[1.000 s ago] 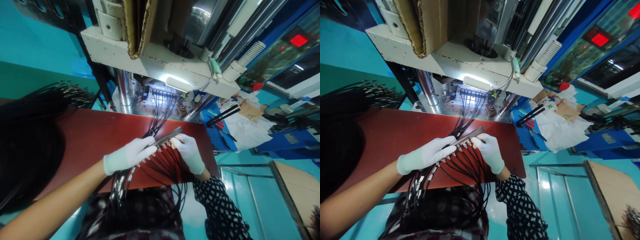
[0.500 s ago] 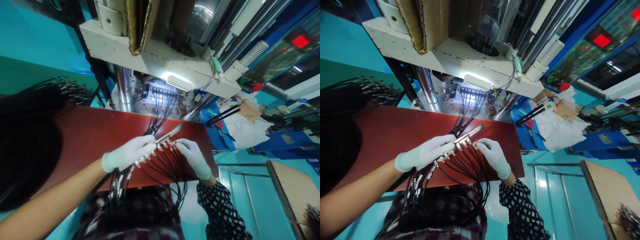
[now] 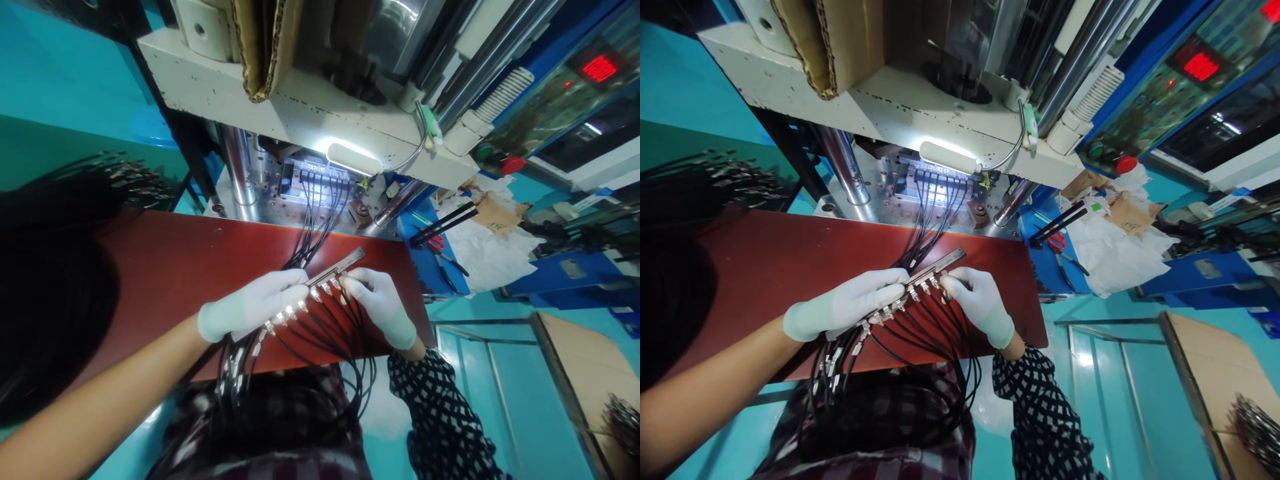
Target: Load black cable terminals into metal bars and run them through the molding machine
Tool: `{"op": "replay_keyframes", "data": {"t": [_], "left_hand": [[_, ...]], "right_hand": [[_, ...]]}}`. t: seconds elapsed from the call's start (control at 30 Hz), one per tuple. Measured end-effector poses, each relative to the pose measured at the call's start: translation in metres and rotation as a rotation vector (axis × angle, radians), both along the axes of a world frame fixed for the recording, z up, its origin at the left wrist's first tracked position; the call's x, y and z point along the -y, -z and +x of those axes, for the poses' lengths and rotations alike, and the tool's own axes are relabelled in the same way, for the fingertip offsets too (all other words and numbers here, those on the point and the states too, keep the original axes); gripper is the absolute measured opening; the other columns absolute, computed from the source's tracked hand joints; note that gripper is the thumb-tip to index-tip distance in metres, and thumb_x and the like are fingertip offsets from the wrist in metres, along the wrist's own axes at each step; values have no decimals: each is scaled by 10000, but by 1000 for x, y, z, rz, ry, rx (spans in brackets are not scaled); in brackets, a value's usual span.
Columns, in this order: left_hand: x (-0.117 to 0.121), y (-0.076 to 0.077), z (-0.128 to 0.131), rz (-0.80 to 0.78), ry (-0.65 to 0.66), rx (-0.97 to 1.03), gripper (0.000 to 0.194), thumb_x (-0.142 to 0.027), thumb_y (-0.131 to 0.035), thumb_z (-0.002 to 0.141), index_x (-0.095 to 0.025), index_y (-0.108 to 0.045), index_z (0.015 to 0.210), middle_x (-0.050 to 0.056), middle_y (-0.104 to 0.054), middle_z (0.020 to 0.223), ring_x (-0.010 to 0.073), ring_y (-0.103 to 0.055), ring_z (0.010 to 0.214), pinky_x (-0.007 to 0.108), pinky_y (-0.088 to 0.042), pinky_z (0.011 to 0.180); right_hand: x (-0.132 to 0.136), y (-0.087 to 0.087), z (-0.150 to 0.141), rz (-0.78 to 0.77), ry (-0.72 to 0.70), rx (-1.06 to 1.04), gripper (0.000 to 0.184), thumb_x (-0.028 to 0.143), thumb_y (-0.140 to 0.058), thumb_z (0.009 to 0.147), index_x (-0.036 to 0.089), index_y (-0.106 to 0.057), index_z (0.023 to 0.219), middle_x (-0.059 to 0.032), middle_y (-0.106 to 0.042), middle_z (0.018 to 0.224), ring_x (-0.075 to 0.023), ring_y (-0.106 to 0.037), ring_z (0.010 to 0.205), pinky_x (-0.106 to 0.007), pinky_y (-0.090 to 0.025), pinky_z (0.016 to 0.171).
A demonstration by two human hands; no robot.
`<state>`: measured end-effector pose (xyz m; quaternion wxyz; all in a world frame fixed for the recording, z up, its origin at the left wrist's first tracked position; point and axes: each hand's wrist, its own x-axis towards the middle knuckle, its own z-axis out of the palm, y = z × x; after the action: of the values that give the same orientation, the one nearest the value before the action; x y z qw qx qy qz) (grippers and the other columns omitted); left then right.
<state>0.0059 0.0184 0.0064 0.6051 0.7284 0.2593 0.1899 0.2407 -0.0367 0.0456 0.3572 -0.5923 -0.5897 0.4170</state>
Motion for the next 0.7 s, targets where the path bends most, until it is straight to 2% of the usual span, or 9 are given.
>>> {"op": "replay_keyframes", "data": {"t": [0.2,0.33,0.53,0.7], "left_hand": [[0,-3,-3,67,54,-82,350,-486,-410,1004,-184,-485,845,-29,-479,764,126,-461,699,245,-378,646],[2,-4,-2,150,14,-110,340,-473,-412,1005,-182,-484,843,-34,-463,757,126,-438,696,252,-365,657],[2,0,0,62,-3,-83,352,-496,-407,999,-191,-490,842,-14,-502,779,145,-475,736,257,-406,676],[2,-2,1,43,-28,-71,358,-499,-420,994,-190,-500,832,-17,-499,779,135,-473,720,246,-418,663]], "right_hand": [[-2,-6,-2,-4,-40,96,325,256,-576,884,184,-591,567,9,-628,614,-135,-568,629,-262,-428,690],[-5,-5,-2,14,-53,105,320,243,-575,878,188,-578,563,13,-622,621,-134,-573,637,-260,-435,704],[-3,0,9,-39,-49,-36,382,406,-471,963,173,-653,722,-2,-624,680,-118,-501,616,-252,-419,633],[6,8,8,-3,62,28,174,340,-670,846,180,-727,883,-24,-720,827,-157,-627,765,-263,-486,722]]}}
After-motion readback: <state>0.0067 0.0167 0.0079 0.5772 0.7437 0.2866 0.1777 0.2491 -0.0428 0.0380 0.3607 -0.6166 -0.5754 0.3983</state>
